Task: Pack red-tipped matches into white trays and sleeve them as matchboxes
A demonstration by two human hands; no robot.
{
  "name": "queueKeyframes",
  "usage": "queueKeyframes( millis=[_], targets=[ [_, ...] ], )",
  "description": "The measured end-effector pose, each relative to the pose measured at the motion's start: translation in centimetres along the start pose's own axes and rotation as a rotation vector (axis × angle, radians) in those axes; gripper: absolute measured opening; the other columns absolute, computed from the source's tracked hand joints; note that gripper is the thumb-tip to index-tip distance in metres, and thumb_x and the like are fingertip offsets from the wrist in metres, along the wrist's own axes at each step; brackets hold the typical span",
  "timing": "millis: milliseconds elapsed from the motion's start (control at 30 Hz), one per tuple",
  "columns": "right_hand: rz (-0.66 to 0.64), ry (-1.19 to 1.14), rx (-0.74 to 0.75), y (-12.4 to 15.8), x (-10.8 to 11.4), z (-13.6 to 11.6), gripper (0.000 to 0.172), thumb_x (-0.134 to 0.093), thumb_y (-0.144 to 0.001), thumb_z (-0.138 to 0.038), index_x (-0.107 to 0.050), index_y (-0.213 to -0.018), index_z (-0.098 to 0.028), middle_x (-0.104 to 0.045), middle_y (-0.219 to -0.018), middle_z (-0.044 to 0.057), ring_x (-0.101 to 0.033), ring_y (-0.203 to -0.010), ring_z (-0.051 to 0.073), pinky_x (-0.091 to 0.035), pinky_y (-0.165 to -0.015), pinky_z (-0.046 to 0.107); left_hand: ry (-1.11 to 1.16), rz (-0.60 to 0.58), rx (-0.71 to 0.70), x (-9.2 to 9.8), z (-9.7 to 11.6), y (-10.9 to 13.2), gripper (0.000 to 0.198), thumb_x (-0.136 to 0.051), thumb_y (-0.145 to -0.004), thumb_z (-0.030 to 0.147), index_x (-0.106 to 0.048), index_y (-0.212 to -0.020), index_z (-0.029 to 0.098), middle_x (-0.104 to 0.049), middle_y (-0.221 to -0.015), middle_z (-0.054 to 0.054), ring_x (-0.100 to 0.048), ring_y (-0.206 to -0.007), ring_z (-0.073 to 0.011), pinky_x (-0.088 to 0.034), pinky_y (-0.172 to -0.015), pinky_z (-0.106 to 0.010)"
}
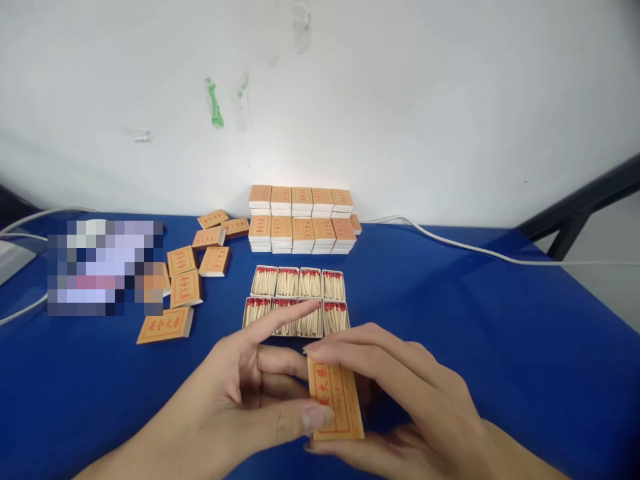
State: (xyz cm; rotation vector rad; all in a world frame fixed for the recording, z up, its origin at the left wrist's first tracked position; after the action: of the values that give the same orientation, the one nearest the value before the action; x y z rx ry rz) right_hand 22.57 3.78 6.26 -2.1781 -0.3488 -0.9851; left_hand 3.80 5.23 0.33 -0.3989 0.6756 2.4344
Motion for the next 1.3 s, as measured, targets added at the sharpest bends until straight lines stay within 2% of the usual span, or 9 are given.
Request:
queueKeyframes(
  millis=[400, 567, 667, 767, 867, 967, 1067, 1167, 1300],
  targets=[
    [0.031, 0.005, 0.059, 0.6, 0.3, 1.0, 0.05, -0.076, -0.114, -0.051, -0.068, -0.151, -0.018, -0.084, -0.137, 0.013, -0.082, -0.128, 0.022, -0.069, -0.097, 0.027, -0.059, 0.043, -0.043, 0.3, 0.9, -0.2, 0.095, -0.098, -0.098, 0.038, -0.043, -0.176, 0.041, -0.089, -0.108, -0.001, -0.089, -0.104, -0.0229, -0.068, -0.096, -0.032],
    [0.04, -0.007, 0.081, 0.5, 0.7, 0.9, 0.049, -0.082, -0.11, -0.05, -0.072, -0.148, -0.02, -0.085, -0.132, 0.009, -0.085, -0.118, 0.02, -0.069, -0.096, 0.025, -0.105, 0.076, -0.059, 0.6, 0.8, -0.2, 0.098, -0.099, -0.097, 0.037, -0.043, -0.177, 0.039, -0.09, -0.109, -0.003, -0.09, -0.102, -0.0258, -0.072, -0.098, -0.038],
    [0.05, -0.074, 0.012, 0.1, 1.5, 1.6, 0.053, -0.091, -0.102, -0.047, -0.075, -0.148, -0.025, -0.086, -0.133, 0.007, -0.085, -0.116, 0.022, -0.071, -0.098, 0.03, -0.133, 0.119, -0.145, 1.1, 1.6, -0.2, 0.091, -0.095, -0.1, 0.039, -0.045, -0.176, 0.035, -0.091, -0.109, -0.006, -0.091, -0.097, -0.0277, -0.075, -0.093, -0.038],
    [0.203, -0.169, -0.18, -0.5, 3.8, 5.0, 0.057, -0.098, -0.096, -0.043, -0.077, -0.148, -0.035, -0.086, -0.134, 0.005, -0.083, -0.109, 0.026, -0.073, -0.094, 0.04, -0.222, 0.206, -0.301, 2.0, 3.7, -0.2, 0.071, -0.086, -0.107, 0.044, -0.053, -0.168, 0.029, -0.091, -0.107, -0.009, -0.091, -0.094, -0.0296, -0.077, -0.087, -0.038],
    [0.408, -0.141, -0.414, -1.5, 6.4, 11.2, 0.048, -0.1, -0.092, -0.044, -0.084, -0.136, -0.031, -0.088, -0.122, 0.006, -0.083, -0.103, 0.03, -0.072, -0.099, 0.05, -0.331, 0.353, -0.43, 3.3, 5.9, -0.1, 0.052, -0.083, -0.109, 0.045, -0.063, -0.152, 0.024, -0.09, -0.095, -0.007, -0.09, -0.085, -0.0272, -0.077, -0.082, -0.035],
    [0.374, -0.094, -0.48, -3.4, 7.1, 17.4, 0.046, -0.101, -0.086, -0.051, -0.087, -0.123, -0.026, -0.09, -0.111, 0.009, -0.084, -0.099, 0.034, -0.071, -0.099, 0.057, -0.38, 0.48, -0.502, 4.6, 7.2, 0.2, 0.044, -0.081, -0.11, 0.045, -0.065, -0.143, 0.023, -0.089, -0.09, -0.005, -0.088, -0.08, -0.0247, -0.075, -0.079, -0.033],
    [0.298, -0.113, -0.497, -4.9, 6.2, 21.7, 0.048, -0.102, -0.082, -0.051, -0.089, -0.118, -0.021, -0.089, -0.103, 0.012, -0.085, -0.094, 0.036, -0.071, -0.096, 0.061, -0.384, 0.518, -0.534, 5.3, 7.6, 0.4, 0.039, -0.079, -0.112, 0.046, -0.064, -0.141, 0.024, -0.087, -0.086, -0.002, -0.086, -0.077, -0.0222, -0.073, -0.078, -0.031],
    [0.244, -0.146, -0.475, -5.5, 4.6, 23.3, 0.048, -0.099, -0.086, -0.054, -0.088, -0.119, -0.021, -0.088, -0.107, 0.012, -0.085, -0.097, 0.035, -0.071, -0.099, 0.06, -0.393, 0.544, -0.552, 5.7, 7.7, 0.6, 0.036, -0.078, -0.112, 0.049, -0.066, -0.137, 0.026, -0.086, -0.083, 0.0, -0.085, -0.073, -0.021, -0.071, -0.075, -0.03],
    [0.267, -0.152, -0.428, -5.5, 3.4, 23.3, 0.049, -0.093, -0.092, -0.06, -0.088, -0.125, -0.023, -0.075, -0.144, 0.016, -0.084, -0.106, 0.03, -0.069, -0.111, 0.058, -0.398, 0.576, -0.548, 6.0, 7.6, 0.6, 0.034, -0.078, -0.111, 0.05, -0.067, -0.134, 0.028, -0.084, -0.081, 0.001, -0.083, -0.07, -0.0224, -0.07, -0.073, -0.034]
  ],
)
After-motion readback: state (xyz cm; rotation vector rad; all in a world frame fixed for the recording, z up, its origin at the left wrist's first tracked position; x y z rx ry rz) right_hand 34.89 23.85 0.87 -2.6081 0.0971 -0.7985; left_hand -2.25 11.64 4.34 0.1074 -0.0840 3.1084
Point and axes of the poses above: each hand's wrist, its own y-axis away from the middle knuckle, its own x-axis out of the back of the hand, z = x × y, the point moved 6 cm from there along -y, towards the middle knuckle
